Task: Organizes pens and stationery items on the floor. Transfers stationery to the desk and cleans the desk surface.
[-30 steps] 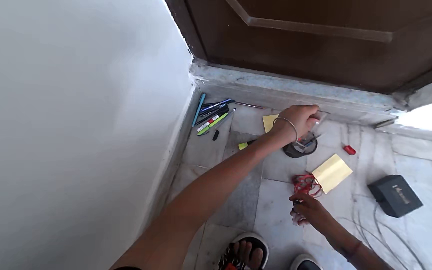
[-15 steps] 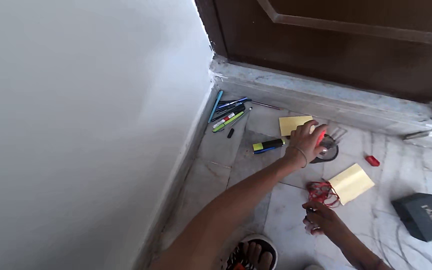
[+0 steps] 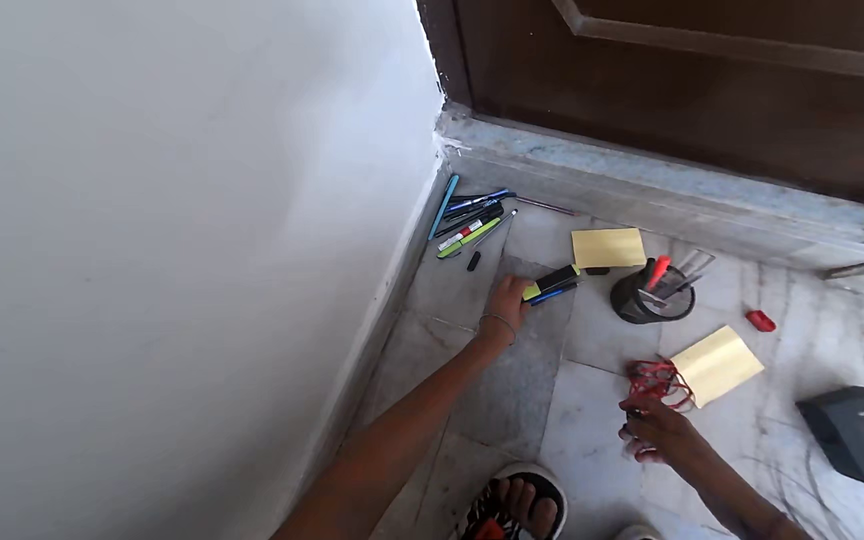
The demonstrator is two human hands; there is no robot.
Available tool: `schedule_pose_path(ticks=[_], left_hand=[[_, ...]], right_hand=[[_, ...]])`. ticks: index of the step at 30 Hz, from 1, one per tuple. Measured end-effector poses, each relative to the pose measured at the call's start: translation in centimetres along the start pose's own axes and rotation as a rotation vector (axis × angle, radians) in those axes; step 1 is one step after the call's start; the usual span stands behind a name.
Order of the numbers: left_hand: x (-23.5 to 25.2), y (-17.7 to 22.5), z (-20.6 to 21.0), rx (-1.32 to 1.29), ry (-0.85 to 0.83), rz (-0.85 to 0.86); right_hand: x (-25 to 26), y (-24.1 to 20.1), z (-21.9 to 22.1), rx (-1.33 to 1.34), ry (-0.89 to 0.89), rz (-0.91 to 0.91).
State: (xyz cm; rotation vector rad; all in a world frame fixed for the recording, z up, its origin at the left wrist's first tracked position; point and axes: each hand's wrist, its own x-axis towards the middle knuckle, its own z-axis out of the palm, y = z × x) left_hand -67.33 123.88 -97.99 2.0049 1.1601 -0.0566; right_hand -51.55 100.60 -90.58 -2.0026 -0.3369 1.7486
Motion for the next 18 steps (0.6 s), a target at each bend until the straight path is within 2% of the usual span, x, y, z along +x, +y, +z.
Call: schedule_pose_path(ticks=[4, 8, 18], left_hand=[[0.4, 1.2, 0.5, -0.072, -0.03, -0.044], [0.1, 1.4, 0.9, -0.045, -0.107, -0.004], [-1.6, 0.1, 0.1, -0.043, -0.152, -0.061]], right_hand=[[-0.1, 0.5, -0.3, -0.002, -0.001, -0.011], [-0.3, 1.0, -0.3, 0.003, 0.014, -0.001], [-0.2, 0.6, -0.1, 0.012, 0.006, 0.003]])
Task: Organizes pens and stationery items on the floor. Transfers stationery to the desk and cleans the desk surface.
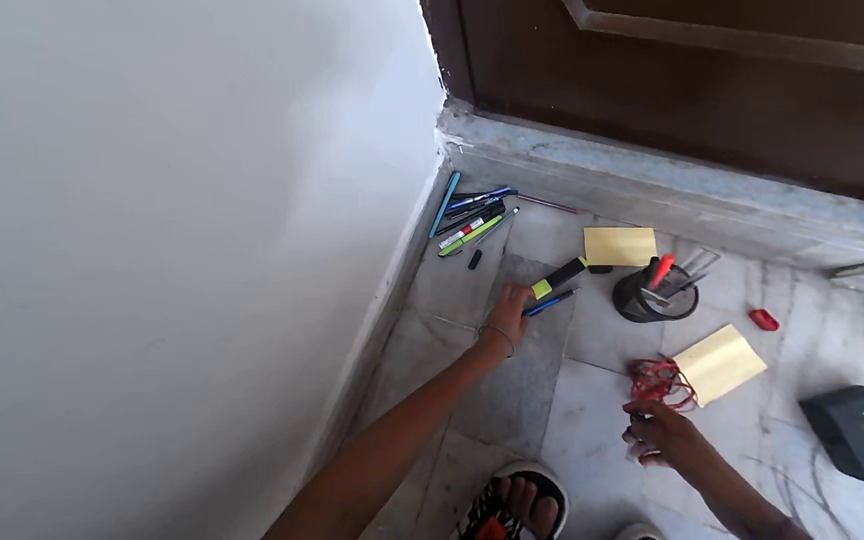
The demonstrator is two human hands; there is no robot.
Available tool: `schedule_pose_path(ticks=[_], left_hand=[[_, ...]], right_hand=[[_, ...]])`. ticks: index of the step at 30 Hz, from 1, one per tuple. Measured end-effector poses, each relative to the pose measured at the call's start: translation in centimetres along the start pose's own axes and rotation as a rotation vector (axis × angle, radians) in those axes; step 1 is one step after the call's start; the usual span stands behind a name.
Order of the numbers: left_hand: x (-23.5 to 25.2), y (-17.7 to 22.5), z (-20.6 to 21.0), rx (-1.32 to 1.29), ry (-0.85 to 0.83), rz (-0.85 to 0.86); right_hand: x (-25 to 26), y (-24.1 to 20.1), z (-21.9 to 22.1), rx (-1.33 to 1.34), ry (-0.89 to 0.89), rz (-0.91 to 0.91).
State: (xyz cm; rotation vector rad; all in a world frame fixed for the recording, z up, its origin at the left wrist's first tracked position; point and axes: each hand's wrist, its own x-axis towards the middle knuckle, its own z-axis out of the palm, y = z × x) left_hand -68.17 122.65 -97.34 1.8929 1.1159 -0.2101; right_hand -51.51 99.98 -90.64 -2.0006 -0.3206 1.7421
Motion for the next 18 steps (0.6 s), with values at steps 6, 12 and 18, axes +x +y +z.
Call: schedule_pose_path(ticks=[6, 12, 18], left_hand=[[0.5, 0.8, 0.6, 0.135, -0.008, 0.039], [-0.1, 2.7, 0.2, -0.295, -0.156, 0.019], [-5.8, 5.6, -2.5, -1.256, -0.629, 0.204]], right_hand=[[0.1, 0.1, -0.1, 0.023, 0.002, -0.01], [-0.2, -0.1, 0.0, 0.026, 0.009, 0.0], [-0.3, -0.3, 0.0, 0.015, -0.001, 0.002]])
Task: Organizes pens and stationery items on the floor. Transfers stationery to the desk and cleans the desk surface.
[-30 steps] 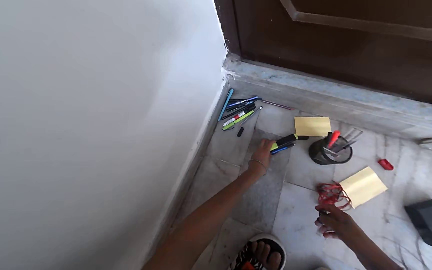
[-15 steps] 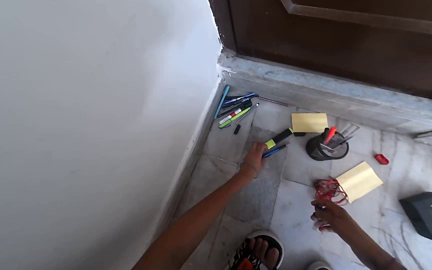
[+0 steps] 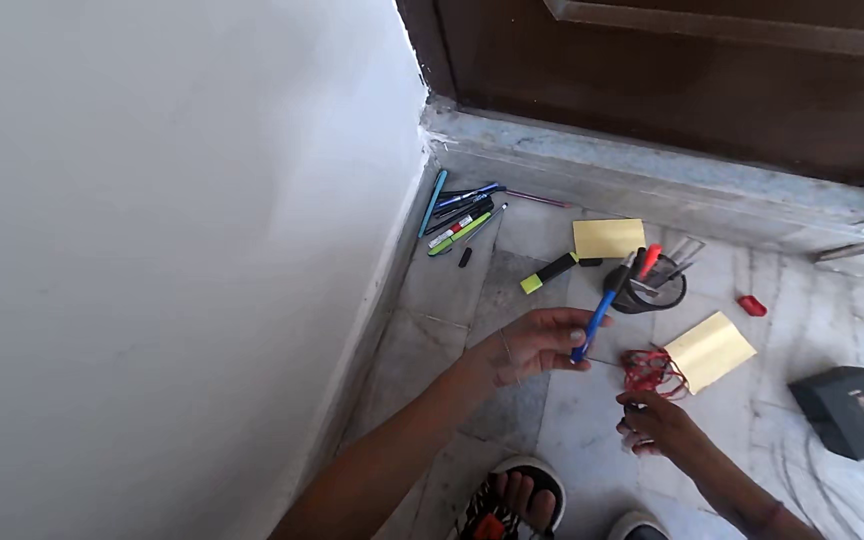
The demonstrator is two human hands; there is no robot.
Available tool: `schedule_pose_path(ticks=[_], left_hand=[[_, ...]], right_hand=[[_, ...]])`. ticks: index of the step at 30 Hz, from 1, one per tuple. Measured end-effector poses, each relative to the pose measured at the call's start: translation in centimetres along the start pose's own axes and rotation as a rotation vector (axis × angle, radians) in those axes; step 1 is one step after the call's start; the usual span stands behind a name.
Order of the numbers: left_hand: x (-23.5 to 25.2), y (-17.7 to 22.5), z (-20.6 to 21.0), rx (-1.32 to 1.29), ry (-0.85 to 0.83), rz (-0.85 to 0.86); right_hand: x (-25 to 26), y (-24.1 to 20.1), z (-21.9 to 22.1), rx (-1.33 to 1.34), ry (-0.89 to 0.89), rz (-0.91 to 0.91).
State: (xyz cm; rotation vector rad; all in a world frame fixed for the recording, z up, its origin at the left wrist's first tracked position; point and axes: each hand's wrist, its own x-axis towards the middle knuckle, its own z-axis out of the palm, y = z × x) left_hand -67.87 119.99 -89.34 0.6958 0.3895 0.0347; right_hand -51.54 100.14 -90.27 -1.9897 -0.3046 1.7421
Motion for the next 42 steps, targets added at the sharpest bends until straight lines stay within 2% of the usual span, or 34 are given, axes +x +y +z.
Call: schedule_pose_path(ticks=[3, 6, 20, 22, 24, 26, 28, 31, 33, 36, 39, 42], left_hand=[[-1.0, 0.3, 0.8, -0.074, -0.175, 0.062], [-1.7, 0.6, 1.3, -0.043, -0.243, 0.101], [-2.0, 0.3, 1.3, 0.04, -0.296, 0.134], [-2.0, 0.4, 1.5, 0.057, -0.245, 0.114], [-1.9, 0.8, 1.8, 0.217, -0.05, 0.07], [-0.8, 1.4, 1.5, 0.587, 0.156, 0.033], [1.1, 2.2, 0.5, 0.985, 0.331, 0.083], [4.1, 4.4, 0.9, 1.325, 0.458, 0.238], [5.7, 6.0, 2.5, 1.515, 0.45, 0.342], [8.8, 7.2, 5.0, 1.783, 0.313, 0.444], [12.2, 6.9, 6.6, 1.949, 0.146, 0.417], [14.8, 5.1, 6.7, 2.013, 0.052, 0.41]], right_hand=[[0.1, -0.1, 0.1, -0.013, -0.004, -0.003], [0.2, -0.1, 0.0, -0.006, -0.008, -0.013], [0.1, 0.1, -0.1, 0.01, -0.01, -0.02], [0.1, -0.1, -0.1, 0.013, -0.014, -0.016], [0.0, -0.1, -0.1, 0.008, -0.011, -0.02], [-0.1, -0.2, 0.0, 0.005, -0.011, -0.014], [0.0, -0.2, -0.1, 0.009, -0.005, -0.009], [0.1, -0.1, 0.0, -0.001, 0.002, -0.006], [0.1, -0.2, 0.0, -0.015, 0.005, -0.004], [0.3, -0.2, -0.1, -0.018, 0.003, 0.0], [0.3, -0.1, -0.1, -0.005, 0.0, -0.001], [0.3, -0.2, -0.2, -0.007, 0.0, -0.01]])
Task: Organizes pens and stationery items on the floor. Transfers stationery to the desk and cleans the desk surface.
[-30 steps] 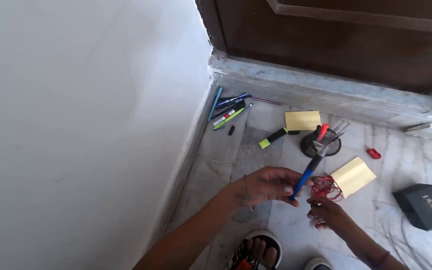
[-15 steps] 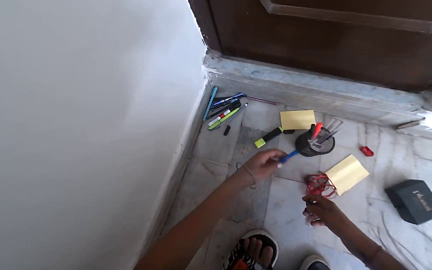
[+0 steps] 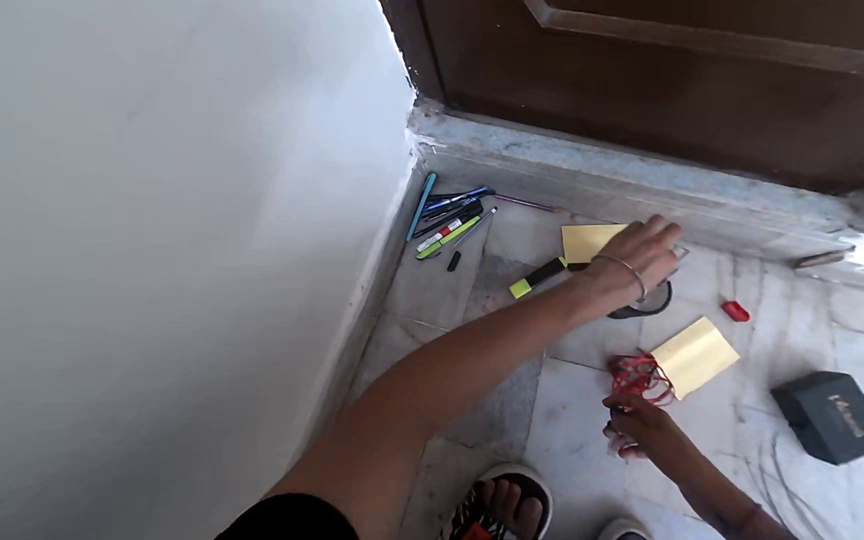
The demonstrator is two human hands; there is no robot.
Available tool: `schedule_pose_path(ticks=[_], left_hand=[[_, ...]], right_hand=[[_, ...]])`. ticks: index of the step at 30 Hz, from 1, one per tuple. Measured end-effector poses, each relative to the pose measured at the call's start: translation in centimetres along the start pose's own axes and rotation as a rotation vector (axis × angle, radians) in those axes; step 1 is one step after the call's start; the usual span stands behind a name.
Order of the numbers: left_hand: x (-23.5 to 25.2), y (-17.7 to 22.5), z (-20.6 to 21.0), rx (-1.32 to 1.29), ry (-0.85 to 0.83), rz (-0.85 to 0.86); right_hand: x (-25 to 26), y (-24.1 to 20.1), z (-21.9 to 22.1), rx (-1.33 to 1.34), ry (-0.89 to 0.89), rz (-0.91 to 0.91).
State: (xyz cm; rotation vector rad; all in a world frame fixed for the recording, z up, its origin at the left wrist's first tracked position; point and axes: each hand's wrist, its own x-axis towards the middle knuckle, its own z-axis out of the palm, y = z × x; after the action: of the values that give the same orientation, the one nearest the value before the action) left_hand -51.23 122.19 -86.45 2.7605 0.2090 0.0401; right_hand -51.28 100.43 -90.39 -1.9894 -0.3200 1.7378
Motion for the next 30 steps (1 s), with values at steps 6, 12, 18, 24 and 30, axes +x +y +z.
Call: schedule_pose_path(ticks=[6, 12, 18, 24, 30], left_hand=[[-0.7, -0.3, 5.2, -0.125, 0.09, 0.074], [-5.5, -3.1, 6.5, -0.224, 0.419, -0.11], [-11.2, -16.0, 5.6, -0.178, 0.129, -0.715], [-15.6, -24.5, 5.3, -0.182, 0.159, -1.006], [-14.6, -21.4, 6.4, -0.227, 0.087, -0.905]], right_hand=[[0.4, 0.7, -0.1, 0.01, 0.015, -0.015], [0.6, 0.5, -0.1, 0.0, 0.008, -0.005], [0.4, 0.4, -0.2, -0.004, 0.019, 0.006], [0.4, 1.0, -0.3, -0.014, 0.01, 0.015], [0.3, 1.2, -0.2, 0.022, 0.017, 0.036]])
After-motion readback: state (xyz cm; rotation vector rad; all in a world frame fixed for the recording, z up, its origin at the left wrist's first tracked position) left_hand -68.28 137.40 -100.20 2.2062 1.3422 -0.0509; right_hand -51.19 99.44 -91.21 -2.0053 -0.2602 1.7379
